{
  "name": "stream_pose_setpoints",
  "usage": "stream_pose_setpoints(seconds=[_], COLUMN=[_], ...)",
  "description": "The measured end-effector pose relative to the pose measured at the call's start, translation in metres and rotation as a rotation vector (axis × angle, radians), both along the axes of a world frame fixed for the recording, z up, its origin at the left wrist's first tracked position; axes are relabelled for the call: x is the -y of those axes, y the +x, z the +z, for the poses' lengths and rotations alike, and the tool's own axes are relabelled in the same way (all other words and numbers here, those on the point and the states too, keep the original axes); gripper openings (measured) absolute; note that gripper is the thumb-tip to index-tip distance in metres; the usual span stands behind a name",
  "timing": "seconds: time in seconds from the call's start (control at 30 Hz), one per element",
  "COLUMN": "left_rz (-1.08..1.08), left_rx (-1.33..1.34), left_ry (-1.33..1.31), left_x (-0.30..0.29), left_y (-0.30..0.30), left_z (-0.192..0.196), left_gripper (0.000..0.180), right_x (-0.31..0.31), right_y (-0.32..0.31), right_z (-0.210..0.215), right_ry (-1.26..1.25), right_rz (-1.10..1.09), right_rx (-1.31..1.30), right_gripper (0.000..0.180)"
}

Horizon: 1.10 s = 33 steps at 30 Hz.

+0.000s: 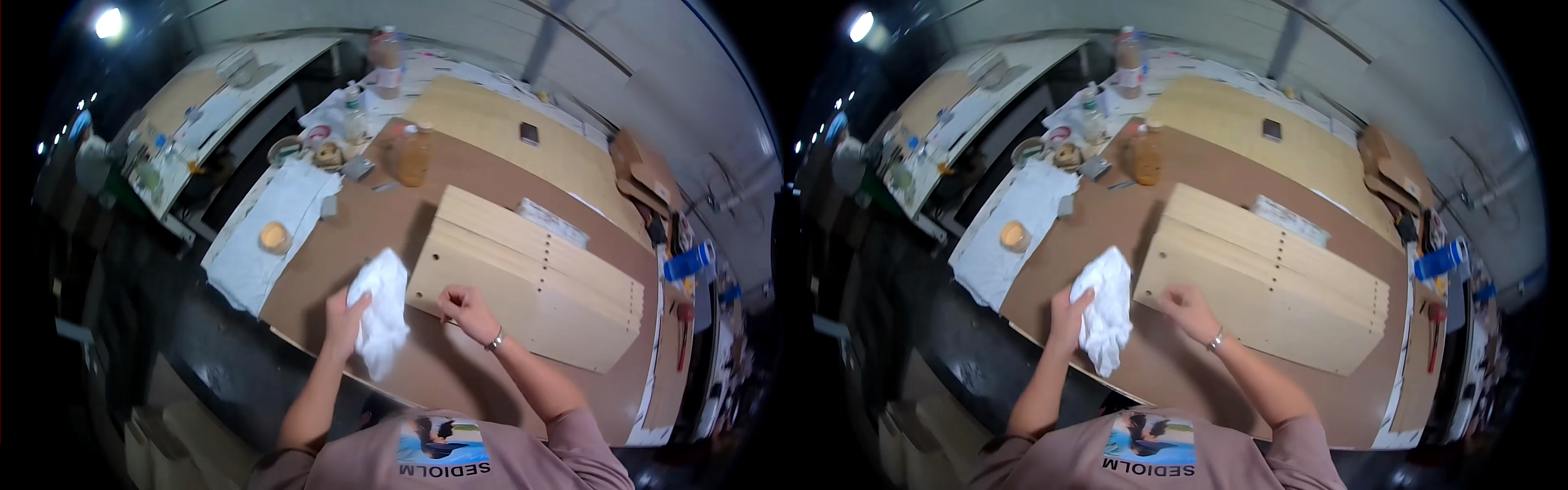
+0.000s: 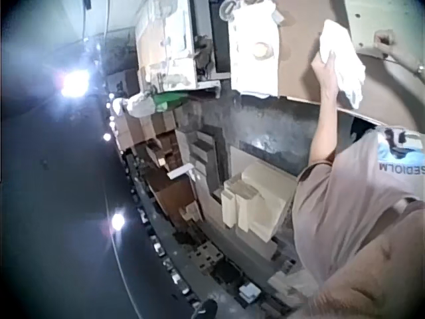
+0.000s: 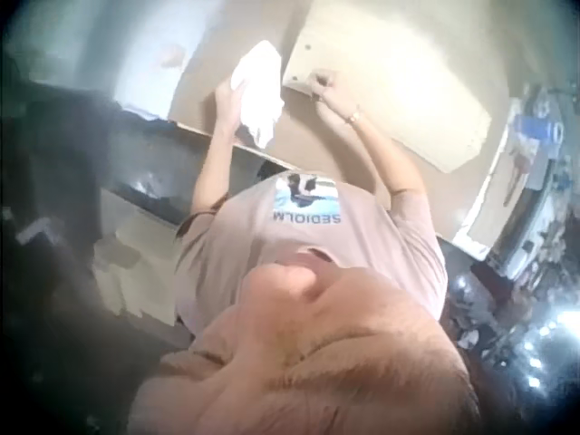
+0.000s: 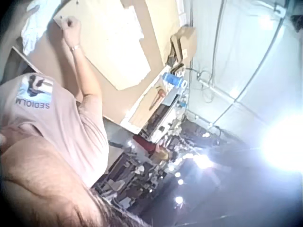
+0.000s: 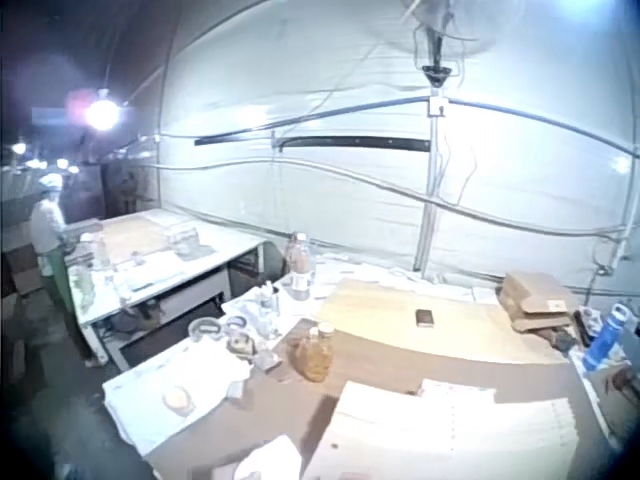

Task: The person wipes a wooden panel with a cloth, fetches a stack of panels from a pallet, and places them on the workbench. The person scrapes the edges of the panels with a small blade, then pours liquid from a bottle onto a cloth to wipe down the panels.

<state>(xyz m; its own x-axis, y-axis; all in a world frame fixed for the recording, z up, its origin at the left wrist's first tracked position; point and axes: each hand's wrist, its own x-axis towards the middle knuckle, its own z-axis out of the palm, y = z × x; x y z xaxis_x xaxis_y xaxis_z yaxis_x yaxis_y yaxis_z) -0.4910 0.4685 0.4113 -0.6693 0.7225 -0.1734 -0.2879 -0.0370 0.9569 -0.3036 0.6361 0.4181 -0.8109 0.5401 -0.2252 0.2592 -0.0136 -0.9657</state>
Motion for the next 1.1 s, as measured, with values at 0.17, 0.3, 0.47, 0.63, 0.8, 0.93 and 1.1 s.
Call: stream_pose_setpoints(seconds=[0.17,0.3,0.47,0.63,0.8,0.93,1.1], left_rz=[0.178,0.209,-0.302,-0.181,-0.002,0.067,0.319], left_rx=[-0.798,-1.54,-1.595,-1.647,-1.571,-1.445,-1.165], left_ry=[-0.305,-0.619,-0.414,-0.418,-0.612,-0.316,-0.23], left_x=[-0.031,-0.048,-0.04,-0.067,-0.096,-0.104,0.036], left_y=[-0.09,-0.099,-0.078,-0.097,-0.115,-0.066,0.012], left_z=[-0.013,-0.005,-0.056,-0.076,-0.069,-0.05,-0.046], left_gripper=[0.022,0.036,0.036,0.04,0.039,0.037,0.036], right_x=[0.045,0.063,0.082,0.095,0.118,0.12,0.113], right_y=[0.01,0.016,0.034,0.068,0.064,0.071,0.074], right_z=[-0.061,-0.061,-0.029,-0.053,-0.085,-0.101,-0.118], right_ry=[0.276,0.536,0.543,0.568,0.649,0.856,0.887], right_rz=[0.276,0.331,0.259,0.053,-0.031,-0.062,0.005], right_rx=[0.247,0.318,0.36,0.307,0.281,0.195,0.221], right_gripper=[0.014,0.017,0.018,0.013,0.011,0.011,0.008])
